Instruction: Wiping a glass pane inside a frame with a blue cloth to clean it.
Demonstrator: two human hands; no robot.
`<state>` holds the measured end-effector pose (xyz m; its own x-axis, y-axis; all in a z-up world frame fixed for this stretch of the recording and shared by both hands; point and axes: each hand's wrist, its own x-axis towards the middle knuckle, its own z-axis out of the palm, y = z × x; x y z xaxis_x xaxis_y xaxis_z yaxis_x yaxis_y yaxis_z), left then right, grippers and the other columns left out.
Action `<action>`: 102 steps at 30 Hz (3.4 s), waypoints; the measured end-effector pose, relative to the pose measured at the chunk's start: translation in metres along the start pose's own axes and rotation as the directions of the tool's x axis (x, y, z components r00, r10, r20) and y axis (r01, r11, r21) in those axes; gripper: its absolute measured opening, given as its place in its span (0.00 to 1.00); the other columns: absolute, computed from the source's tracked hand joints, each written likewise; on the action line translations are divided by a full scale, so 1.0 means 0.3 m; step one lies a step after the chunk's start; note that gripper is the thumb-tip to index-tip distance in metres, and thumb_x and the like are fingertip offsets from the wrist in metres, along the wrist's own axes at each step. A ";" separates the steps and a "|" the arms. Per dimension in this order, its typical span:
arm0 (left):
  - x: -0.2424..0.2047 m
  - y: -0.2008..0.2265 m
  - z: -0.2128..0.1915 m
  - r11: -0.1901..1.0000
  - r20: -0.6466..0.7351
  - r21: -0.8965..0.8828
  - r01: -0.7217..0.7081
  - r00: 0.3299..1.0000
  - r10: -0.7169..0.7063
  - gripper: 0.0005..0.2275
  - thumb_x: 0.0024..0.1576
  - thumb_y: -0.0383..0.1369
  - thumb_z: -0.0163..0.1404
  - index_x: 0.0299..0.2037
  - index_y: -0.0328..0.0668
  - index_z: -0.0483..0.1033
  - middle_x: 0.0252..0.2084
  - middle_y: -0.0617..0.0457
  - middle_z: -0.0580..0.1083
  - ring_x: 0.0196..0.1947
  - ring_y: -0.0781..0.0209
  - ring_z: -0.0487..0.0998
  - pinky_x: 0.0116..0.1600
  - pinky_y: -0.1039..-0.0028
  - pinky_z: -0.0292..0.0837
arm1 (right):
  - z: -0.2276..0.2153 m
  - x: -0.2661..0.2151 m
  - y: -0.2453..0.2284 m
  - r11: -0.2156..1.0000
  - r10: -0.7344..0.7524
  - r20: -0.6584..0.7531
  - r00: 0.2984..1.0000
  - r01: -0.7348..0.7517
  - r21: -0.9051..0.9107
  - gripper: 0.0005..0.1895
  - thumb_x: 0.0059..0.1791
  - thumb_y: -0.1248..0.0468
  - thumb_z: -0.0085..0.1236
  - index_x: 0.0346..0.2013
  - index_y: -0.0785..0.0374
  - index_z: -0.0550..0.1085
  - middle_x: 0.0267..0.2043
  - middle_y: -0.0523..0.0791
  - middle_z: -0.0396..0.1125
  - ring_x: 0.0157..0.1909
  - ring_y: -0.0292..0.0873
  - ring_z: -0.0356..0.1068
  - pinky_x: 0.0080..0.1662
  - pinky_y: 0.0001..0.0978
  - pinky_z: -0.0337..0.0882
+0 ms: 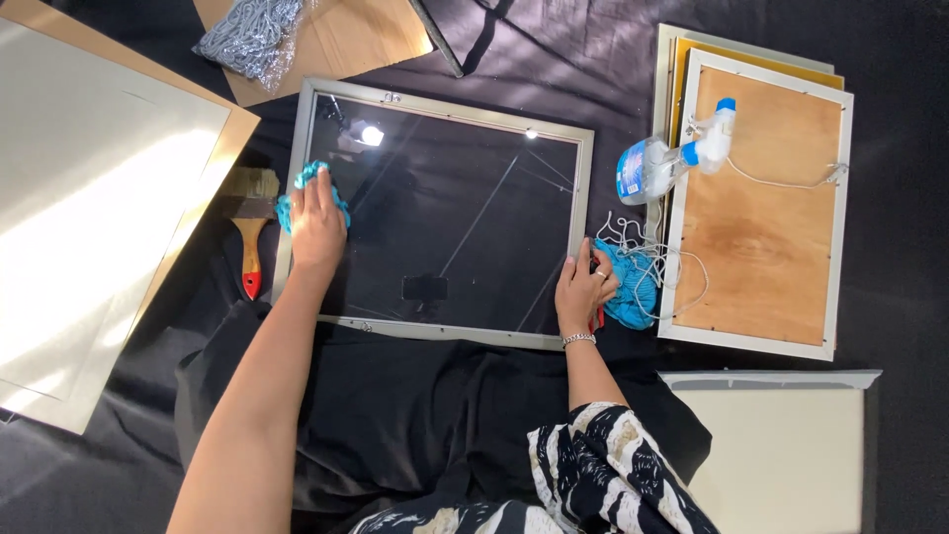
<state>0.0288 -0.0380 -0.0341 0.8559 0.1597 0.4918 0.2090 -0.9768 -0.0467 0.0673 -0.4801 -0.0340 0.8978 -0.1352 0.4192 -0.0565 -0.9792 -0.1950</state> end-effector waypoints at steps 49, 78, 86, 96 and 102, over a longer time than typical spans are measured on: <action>0.438 0.058 0.296 0.984 -0.014 0.051 0.168 0.986 -0.168 0.10 0.62 0.19 0.42 0.52 0.27 0.72 0.49 0.43 0.66 0.41 0.56 0.75 0.50 0.72 0.72 | -0.034 0.008 -0.033 0.999 0.034 0.086 0.996 -0.030 -0.043 0.21 0.58 0.53 0.47 0.67 0.41 0.70 0.58 0.40 0.58 0.56 0.49 0.54 0.51 0.45 0.56; 0.297 0.142 0.069 0.932 -0.005 -0.348 -0.104 0.994 0.109 0.24 0.47 0.19 0.53 0.58 0.30 0.72 0.53 0.40 0.71 0.48 0.43 0.74 0.56 0.60 0.69 | -0.040 0.117 -0.032 0.993 -0.006 -0.026 1.000 0.003 -0.118 0.22 0.48 0.54 0.56 0.58 0.40 0.75 0.56 0.41 0.57 0.51 0.49 0.54 0.47 0.46 0.55; 0.380 0.092 0.172 0.919 -0.054 -0.346 -0.189 0.982 0.181 0.21 0.49 0.18 0.50 0.56 0.25 0.73 0.52 0.37 0.72 0.52 0.42 0.76 0.59 0.61 0.68 | -0.065 0.157 -0.072 0.939 -0.300 0.138 0.944 0.267 0.215 0.24 0.57 0.61 0.49 0.69 0.60 0.67 0.66 0.52 0.63 0.63 0.57 0.65 0.60 0.48 0.63; 0.419 0.364 0.207 0.950 -0.062 -0.306 -0.054 0.997 0.037 0.18 0.43 0.18 0.56 0.46 0.27 0.78 0.46 0.39 0.75 0.50 0.44 0.74 0.55 0.59 0.67 | 0.019 0.163 0.007 0.939 -0.162 0.413 0.896 0.011 0.344 0.28 0.58 0.50 0.45 0.73 0.49 0.61 0.76 0.44 0.52 0.71 0.49 0.59 0.67 0.47 0.54; 0.444 0.363 0.130 0.893 -0.108 -0.381 -0.239 0.971 0.214 0.15 0.54 0.20 0.52 0.52 0.34 0.79 0.48 0.45 0.76 0.46 0.49 0.80 0.54 0.66 0.72 | 0.020 0.159 0.026 0.946 -0.196 0.380 0.904 0.073 0.315 0.27 0.58 0.52 0.46 0.72 0.48 0.63 0.75 0.42 0.54 0.69 0.47 0.62 0.67 0.45 0.58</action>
<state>0.1841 -0.1175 -0.0076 0.8248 -0.0696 0.5611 -0.1986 -0.9649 0.1721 0.1123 -0.4931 -0.0207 0.9887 0.1272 0.0797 0.1493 -0.8889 -0.4332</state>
